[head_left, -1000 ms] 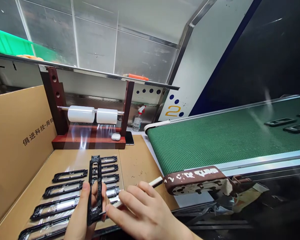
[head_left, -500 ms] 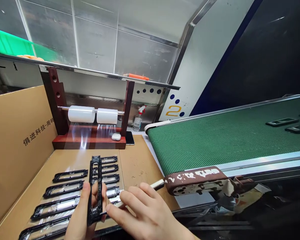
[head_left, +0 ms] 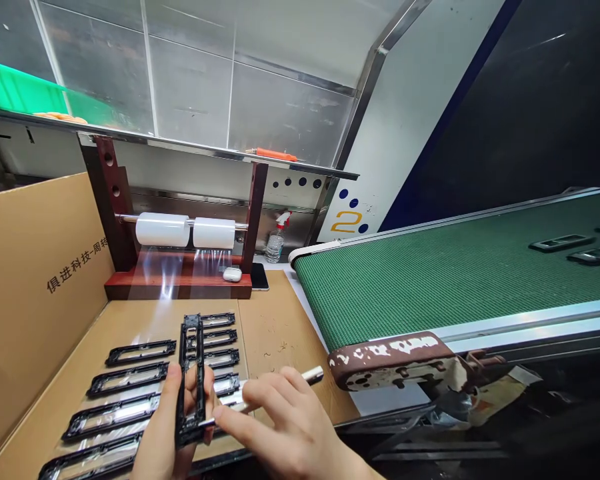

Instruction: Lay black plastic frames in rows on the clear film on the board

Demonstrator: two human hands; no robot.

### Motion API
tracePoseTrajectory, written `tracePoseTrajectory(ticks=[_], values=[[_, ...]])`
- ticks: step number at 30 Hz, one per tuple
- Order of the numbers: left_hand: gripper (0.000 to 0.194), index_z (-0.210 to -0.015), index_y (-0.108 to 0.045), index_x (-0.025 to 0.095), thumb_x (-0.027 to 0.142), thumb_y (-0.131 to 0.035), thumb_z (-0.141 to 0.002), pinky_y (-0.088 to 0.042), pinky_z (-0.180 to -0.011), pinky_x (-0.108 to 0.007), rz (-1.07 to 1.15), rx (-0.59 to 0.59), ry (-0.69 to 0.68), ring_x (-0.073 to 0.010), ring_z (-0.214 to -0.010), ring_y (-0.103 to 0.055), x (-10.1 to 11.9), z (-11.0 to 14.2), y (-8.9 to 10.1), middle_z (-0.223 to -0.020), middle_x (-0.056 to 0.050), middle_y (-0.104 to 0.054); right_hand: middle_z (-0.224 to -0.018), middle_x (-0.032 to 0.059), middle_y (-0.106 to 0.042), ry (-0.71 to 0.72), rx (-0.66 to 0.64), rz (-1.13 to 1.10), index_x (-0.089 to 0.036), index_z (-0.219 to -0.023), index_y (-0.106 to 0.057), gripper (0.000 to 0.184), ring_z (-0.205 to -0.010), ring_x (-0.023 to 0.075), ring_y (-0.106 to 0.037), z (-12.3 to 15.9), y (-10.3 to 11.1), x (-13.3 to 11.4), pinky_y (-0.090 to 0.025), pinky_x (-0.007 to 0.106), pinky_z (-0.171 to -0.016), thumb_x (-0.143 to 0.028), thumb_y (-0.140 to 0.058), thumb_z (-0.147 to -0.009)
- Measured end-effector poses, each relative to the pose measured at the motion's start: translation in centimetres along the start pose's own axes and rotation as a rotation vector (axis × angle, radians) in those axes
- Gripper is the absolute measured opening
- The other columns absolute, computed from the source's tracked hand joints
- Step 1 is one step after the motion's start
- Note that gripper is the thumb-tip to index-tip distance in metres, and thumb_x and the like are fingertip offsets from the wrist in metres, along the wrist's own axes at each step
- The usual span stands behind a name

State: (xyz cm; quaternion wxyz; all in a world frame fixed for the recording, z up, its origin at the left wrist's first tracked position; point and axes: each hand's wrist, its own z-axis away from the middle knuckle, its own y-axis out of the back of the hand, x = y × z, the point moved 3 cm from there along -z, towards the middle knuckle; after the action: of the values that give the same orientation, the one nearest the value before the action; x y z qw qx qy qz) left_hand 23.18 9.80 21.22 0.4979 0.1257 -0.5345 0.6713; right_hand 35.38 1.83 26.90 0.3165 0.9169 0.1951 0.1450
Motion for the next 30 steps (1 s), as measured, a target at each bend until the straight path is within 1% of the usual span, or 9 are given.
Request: tracePoseTrajectory(ticks=[3, 6, 9, 11, 15, 19, 22, 27, 30], values=[[0.057, -0.072, -0.068, 0.02, 0.073, -0.075, -0.053, -0.039, -0.047, -0.017, -0.063, -0.009, -0.005, -0.0103, -0.057, -0.045, 0.1, -0.2, 0.3, -0.065, 0.004, -0.057, -0.079, 0.0024, -0.063, -0.112, 0.055, -0.063, -0.023, -0.109, -0.066, 0.027, -0.071, 0.0139, -0.058, 1.0, -0.3, 0.3, -0.04, 0.028, -0.062, -0.02, -0.041, -0.101], [0.055, -0.068, -0.066, 0.021, 0.075, -0.071, -0.057, -0.038, -0.047, -0.019, -0.102, -0.053, -0.037, -0.0114, -0.054, -0.042, 0.3, -0.2, 0.2, -0.059, 0.003, -0.054, -0.084, 0.0033, -0.063, -0.25, 0.074, -0.191, -0.025, -0.111, -0.064, 0.02, -0.073, 0.0144, -0.059, 1.7, -0.9, 0.4, -0.046, 0.026, -0.064, -0.02, -0.055, -0.095], [0.057, -0.062, -0.063, 0.021, 0.078, -0.061, -0.066, -0.037, -0.049, -0.02, -0.115, -0.127, -0.081, -0.0131, -0.053, -0.041, 0.5, -0.1, -0.2, -0.049, 0.002, -0.048, -0.092, 0.0039, -0.065, -0.388, 0.059, -0.427, -0.024, -0.118, -0.058, 0.023, -0.082, 0.015, -0.063, 2.4, -2.0, 1.0, -0.052, 0.025, -0.072, -0.022, -0.052, -0.096], [0.06, -0.061, -0.062, 0.021, 0.08, -0.053, -0.071, -0.039, -0.054, -0.022, -0.128, -0.184, -0.1, -0.0142, -0.053, -0.041, 0.4, -0.2, -0.2, -0.045, 0.002, -0.044, -0.1, 0.0037, -0.066, -0.533, 0.046, -0.51, -0.026, -0.121, -0.055, 0.025, -0.09, 0.0152, -0.064, 3.5, -3.2, 2.3, -0.054, 0.025, -0.078, -0.024, -0.048, -0.098], [0.061, -0.061, -0.061, 0.022, 0.078, -0.044, -0.078, -0.041, -0.062, -0.024, -0.158, -0.227, -0.117, -0.015, -0.053, -0.041, 0.3, -0.4, 0.2, -0.042, 0.002, -0.043, -0.103, 0.0053, -0.067, -0.787, -0.055, -0.305, -0.025, -0.115, -0.06, 0.023, -0.096, 0.0197, -0.065, 7.5, -6.4, 6.5, -0.054, 0.032, -0.082, -0.026, -0.046, -0.096], [0.061, -0.061, -0.062, 0.021, 0.076, -0.042, -0.08, -0.041, -0.06, -0.023, -0.188, -0.197, -0.114, -0.0159, -0.054, -0.042, 0.3, -0.2, 0.7, -0.043, 0.001, -0.044, -0.091, 0.0094, -0.067, -0.837, -0.094, -0.209, -0.02, -0.099, -0.067, 0.019, -0.086, 0.0267, -0.065, 10.5, -8.5, 9.1, -0.055, 0.043, -0.077, -0.022, -0.05, -0.091], [0.06, -0.059, -0.061, 0.021, 0.077, -0.047, -0.077, -0.035, -0.052, -0.022, -0.214, -0.209, -0.117, -0.0166, -0.056, -0.044, 0.2, 0.1, 0.7, -0.044, -0.001, -0.045, -0.1, 0.0095, -0.067, -0.822, -0.1, -0.239, -0.02, -0.107, -0.066, 0.022, -0.094, 0.0263, -0.065, 9.5, -8.0, 8.0, -0.054, 0.044, -0.084, -0.02, -0.058, -0.087], [0.064, -0.063, -0.064, 0.021, 0.082, -0.048, -0.071, -0.033, -0.048, -0.022, -0.275, -0.249, -0.076, -0.0132, -0.05, -0.041, -0.3, 0.4, 0.6, -0.049, -0.001, -0.05, -0.108, 0.0028, -0.065, -0.753, -0.069, -0.645, -0.027, -0.132, -0.05, 0.063, -0.101, 0.0188, -0.063, 3.9, -4.8, 2.6, -0.051, 0.033, -0.093, -0.019, -0.077, -0.076], [0.06, -0.063, -0.065, 0.021, 0.081, -0.057, -0.066, -0.035, -0.048, -0.02, -0.238, -0.222, -0.046, -0.0117, -0.051, -0.041, -0.8, 0.5, 0.8, -0.055, 0.0, -0.052, -0.112, 0.0033, -0.064, -0.605, -0.061, -0.7, -0.028, -0.136, -0.044, 0.082, -0.104, 0.0206, -0.061, 1.4, -4.2, 0.2, -0.049, 0.034, -0.095, -0.024, -0.086, -0.065]])
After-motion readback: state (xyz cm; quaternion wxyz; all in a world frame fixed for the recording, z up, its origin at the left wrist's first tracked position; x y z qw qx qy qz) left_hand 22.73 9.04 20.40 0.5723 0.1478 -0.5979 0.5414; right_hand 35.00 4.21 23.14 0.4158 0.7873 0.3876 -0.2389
